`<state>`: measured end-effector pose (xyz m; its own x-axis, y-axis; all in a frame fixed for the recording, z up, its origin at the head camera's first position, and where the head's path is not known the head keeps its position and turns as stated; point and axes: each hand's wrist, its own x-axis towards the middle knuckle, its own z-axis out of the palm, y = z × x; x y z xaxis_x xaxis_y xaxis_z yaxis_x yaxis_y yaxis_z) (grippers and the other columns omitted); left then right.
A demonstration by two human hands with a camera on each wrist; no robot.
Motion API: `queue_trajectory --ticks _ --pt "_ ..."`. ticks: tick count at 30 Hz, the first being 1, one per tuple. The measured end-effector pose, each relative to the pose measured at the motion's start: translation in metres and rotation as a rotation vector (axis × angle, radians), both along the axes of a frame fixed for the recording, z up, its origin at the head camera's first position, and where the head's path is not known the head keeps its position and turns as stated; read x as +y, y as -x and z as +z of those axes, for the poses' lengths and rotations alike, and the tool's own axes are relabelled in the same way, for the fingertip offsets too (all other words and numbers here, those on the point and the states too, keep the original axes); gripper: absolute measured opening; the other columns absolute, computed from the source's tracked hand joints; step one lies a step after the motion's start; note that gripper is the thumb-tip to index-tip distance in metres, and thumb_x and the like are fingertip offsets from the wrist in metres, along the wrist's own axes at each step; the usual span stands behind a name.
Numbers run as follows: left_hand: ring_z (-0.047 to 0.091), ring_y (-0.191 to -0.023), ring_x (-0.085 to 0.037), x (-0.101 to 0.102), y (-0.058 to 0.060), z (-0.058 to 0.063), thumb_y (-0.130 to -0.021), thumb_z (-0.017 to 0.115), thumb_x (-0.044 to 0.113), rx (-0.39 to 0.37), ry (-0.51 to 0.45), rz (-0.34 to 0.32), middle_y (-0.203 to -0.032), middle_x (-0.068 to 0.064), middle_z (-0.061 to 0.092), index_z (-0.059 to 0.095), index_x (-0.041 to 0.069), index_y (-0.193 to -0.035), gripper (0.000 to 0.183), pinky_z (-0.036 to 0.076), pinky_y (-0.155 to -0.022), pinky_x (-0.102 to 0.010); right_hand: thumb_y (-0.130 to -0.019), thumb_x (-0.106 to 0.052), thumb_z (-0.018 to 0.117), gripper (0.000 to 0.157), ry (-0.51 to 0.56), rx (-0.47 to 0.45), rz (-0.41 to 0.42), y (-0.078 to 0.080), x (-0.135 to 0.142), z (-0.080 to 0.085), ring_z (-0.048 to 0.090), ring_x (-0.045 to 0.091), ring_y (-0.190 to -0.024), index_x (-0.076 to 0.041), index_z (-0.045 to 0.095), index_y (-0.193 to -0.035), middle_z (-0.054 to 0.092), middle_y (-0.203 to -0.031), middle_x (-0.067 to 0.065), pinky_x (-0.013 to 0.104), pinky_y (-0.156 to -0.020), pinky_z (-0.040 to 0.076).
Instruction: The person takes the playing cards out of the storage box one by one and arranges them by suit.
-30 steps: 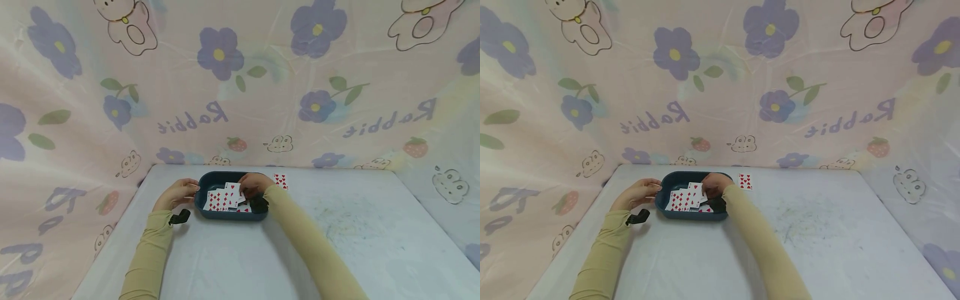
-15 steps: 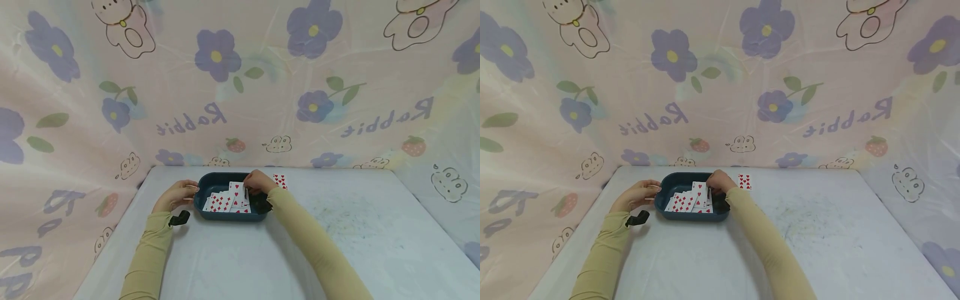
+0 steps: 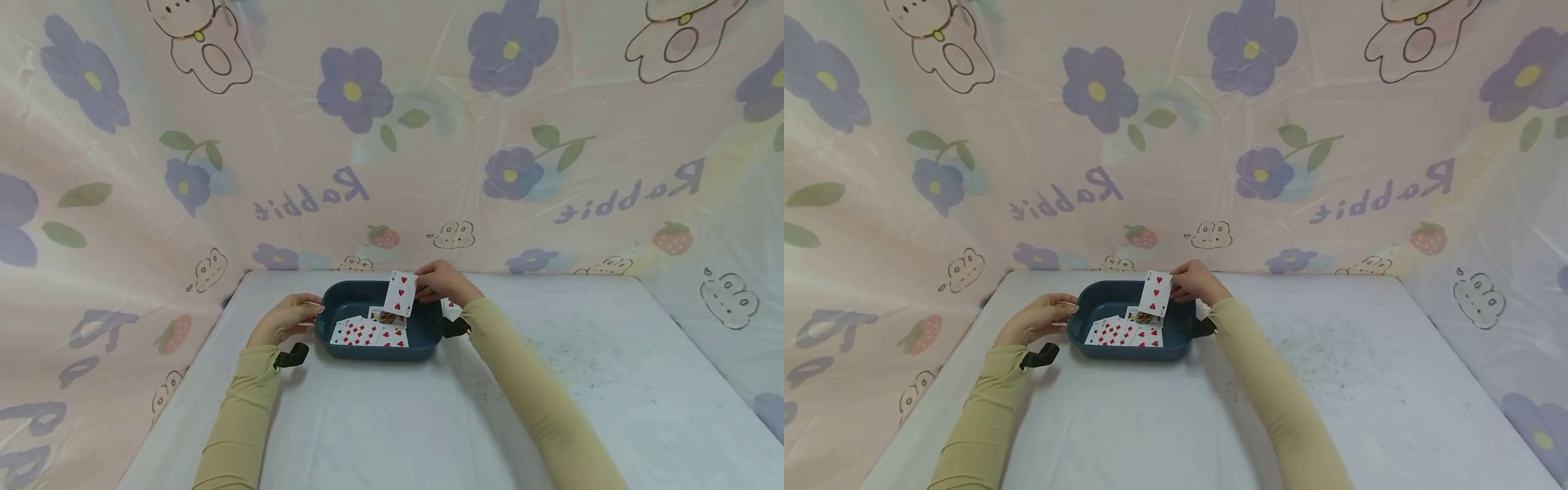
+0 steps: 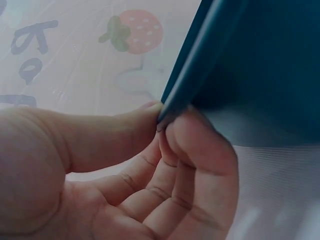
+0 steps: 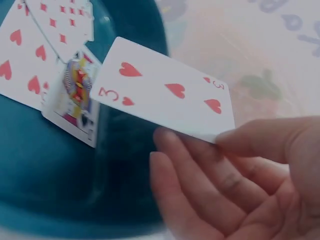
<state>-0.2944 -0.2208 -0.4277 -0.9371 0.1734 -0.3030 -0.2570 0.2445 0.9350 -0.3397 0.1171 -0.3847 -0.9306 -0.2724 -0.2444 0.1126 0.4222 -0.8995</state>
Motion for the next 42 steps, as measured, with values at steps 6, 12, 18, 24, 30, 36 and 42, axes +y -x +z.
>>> queue_trajectory --ticks 6,12,18,24,30,36,42 --pt "0.058 -0.089 -0.022 0.000 0.001 0.000 -0.097 0.056 0.012 -0.005 -0.002 0.002 -0.108 -0.016 0.056 0.044 -0.005 -0.128 0.037 0.051 -0.071 -0.031 -0.094 -0.005 0.054 0.033 0.031 0.048 -0.003 -0.003 0.025 0.013 0.067 0.032 -0.091 0.005 0.055 -0.125 0.062 -0.112 0.022 0.040 -0.078 0.054" --pt "0.057 -0.090 -0.023 0.002 0.002 0.000 -0.097 0.057 0.011 -0.014 -0.001 0.015 -0.110 -0.017 0.056 0.044 -0.005 -0.129 0.038 0.051 -0.071 -0.032 -0.092 -0.002 0.052 0.038 0.027 0.076 -0.027 -0.014 0.049 0.025 0.064 0.037 -0.096 0.004 0.052 -0.129 0.063 -0.109 0.023 0.046 -0.085 0.050" --pt "0.058 -0.092 -0.025 0.005 0.004 0.001 -0.097 0.056 0.011 -0.009 -0.004 0.011 -0.112 -0.019 0.056 0.044 -0.005 -0.129 0.037 0.052 -0.070 -0.031 -0.093 0.000 0.050 0.041 0.014 0.079 -0.042 -0.025 0.074 0.023 0.061 0.029 -0.091 0.006 0.047 -0.133 0.059 -0.115 0.024 0.043 -0.086 0.050" --pt "0.058 -0.091 -0.025 0.004 0.004 0.001 -0.097 0.057 0.010 -0.021 -0.007 0.023 -0.110 -0.018 0.057 0.046 -0.004 -0.127 0.036 0.051 -0.070 -0.031 -0.094 -0.003 0.053 0.045 0.046 0.062 -0.120 -0.033 0.092 0.003 0.062 0.027 -0.088 0.008 0.039 -0.135 0.059 -0.113 0.026 0.043 -0.085 0.050" --pt "0.058 -0.087 -0.023 0.002 0.001 0.000 -0.096 0.057 0.010 -0.030 0.012 0.031 -0.108 -0.018 0.058 0.047 -0.002 -0.125 0.033 0.051 -0.069 -0.031 -0.094 -0.004 0.053 0.038 0.067 0.079 -0.157 -0.036 0.109 -0.019 0.061 0.020 -0.081 0.011 0.042 -0.128 0.058 -0.107 0.022 0.034 -0.077 0.053" --pt "0.058 -0.087 -0.022 0.001 0.001 -0.001 -0.097 0.057 0.010 -0.023 -0.001 0.024 -0.110 -0.018 0.057 0.046 -0.003 -0.126 0.034 0.051 -0.070 -0.031 -0.094 -0.003 0.056 0.037 0.071 0.041 -0.151 -0.042 0.121 -0.036 0.061 0.018 -0.081 0.008 0.046 -0.128 0.062 -0.097 0.013 0.036 -0.078 0.053" --pt "0.059 -0.088 -0.023 0.000 0.000 0.000 -0.097 0.056 0.010 -0.018 -0.010 0.020 -0.110 -0.019 0.058 0.045 -0.005 -0.127 0.035 0.051 -0.069 -0.030 -0.092 -0.003 0.060 0.037 0.037 -0.014 -0.121 -0.045 0.126 -0.054 0.061 0.017 -0.080 0.008 0.051 -0.126 0.062 -0.096 0.011 0.034 -0.076 0.053"
